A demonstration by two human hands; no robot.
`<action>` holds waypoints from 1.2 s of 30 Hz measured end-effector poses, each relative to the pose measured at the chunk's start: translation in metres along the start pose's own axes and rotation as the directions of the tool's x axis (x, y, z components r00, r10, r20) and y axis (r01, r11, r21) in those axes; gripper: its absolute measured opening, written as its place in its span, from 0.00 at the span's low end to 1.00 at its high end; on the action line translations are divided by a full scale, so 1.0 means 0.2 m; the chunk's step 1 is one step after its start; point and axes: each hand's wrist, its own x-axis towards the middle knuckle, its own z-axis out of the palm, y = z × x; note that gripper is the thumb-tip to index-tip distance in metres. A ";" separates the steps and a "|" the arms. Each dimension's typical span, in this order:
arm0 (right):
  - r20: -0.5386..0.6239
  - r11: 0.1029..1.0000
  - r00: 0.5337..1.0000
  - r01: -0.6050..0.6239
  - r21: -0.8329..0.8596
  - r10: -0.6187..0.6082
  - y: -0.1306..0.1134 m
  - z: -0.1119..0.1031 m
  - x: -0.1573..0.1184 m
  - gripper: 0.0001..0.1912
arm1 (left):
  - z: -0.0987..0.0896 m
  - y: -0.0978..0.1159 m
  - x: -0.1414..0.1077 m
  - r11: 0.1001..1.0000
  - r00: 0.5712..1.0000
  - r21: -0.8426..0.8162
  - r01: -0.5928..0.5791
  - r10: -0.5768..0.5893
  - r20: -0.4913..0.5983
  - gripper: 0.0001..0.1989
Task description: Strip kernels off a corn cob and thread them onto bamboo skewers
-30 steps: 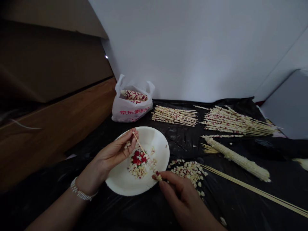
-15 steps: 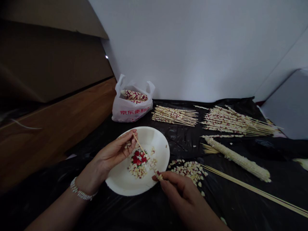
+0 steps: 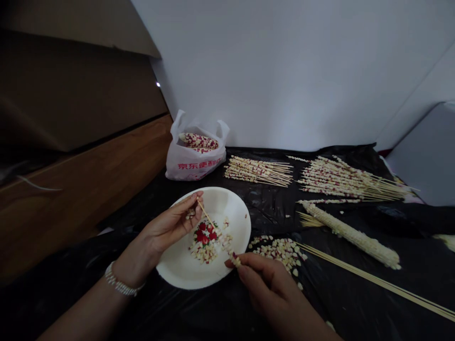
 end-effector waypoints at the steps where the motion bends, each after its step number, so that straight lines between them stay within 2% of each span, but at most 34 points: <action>1: -0.002 1.000 1.000 0.007 -0.015 -0.007 0.00 0.00 0.00 0.20 | 0.00 0.00 0.00 1.000 1.000 -0.014 0.000 0.000 -0.004 0.07; 7: 0.004 0.999 1.000 0.011 -0.031 -0.011 0.01 0.00 0.00 0.19 | -0.01 0.00 0.01 0.999 1.000 -0.046 0.024 -0.025 -0.015 0.07; 21: -0.087 0.994 0.995 0.037 -0.103 -0.046 0.01 0.01 -0.01 0.21 | 0.00 0.00 0.00 0.999 1.000 -0.037 0.017 -0.017 -0.004 0.07; 28: -0.033 0.995 0.999 0.040 -0.093 -0.043 0.02 0.00 -0.01 0.19 | 0.00 0.00 0.01 1.000 1.000 -0.021 -0.008 0.008 -0.005 0.08; 36: -0.063 0.970 0.985 0.148 -0.193 -0.163 0.03 0.02 -0.01 0.18 | 0.00 -0.02 0.01 1.000 1.000 -0.023 0.006 -0.006 0.004 0.08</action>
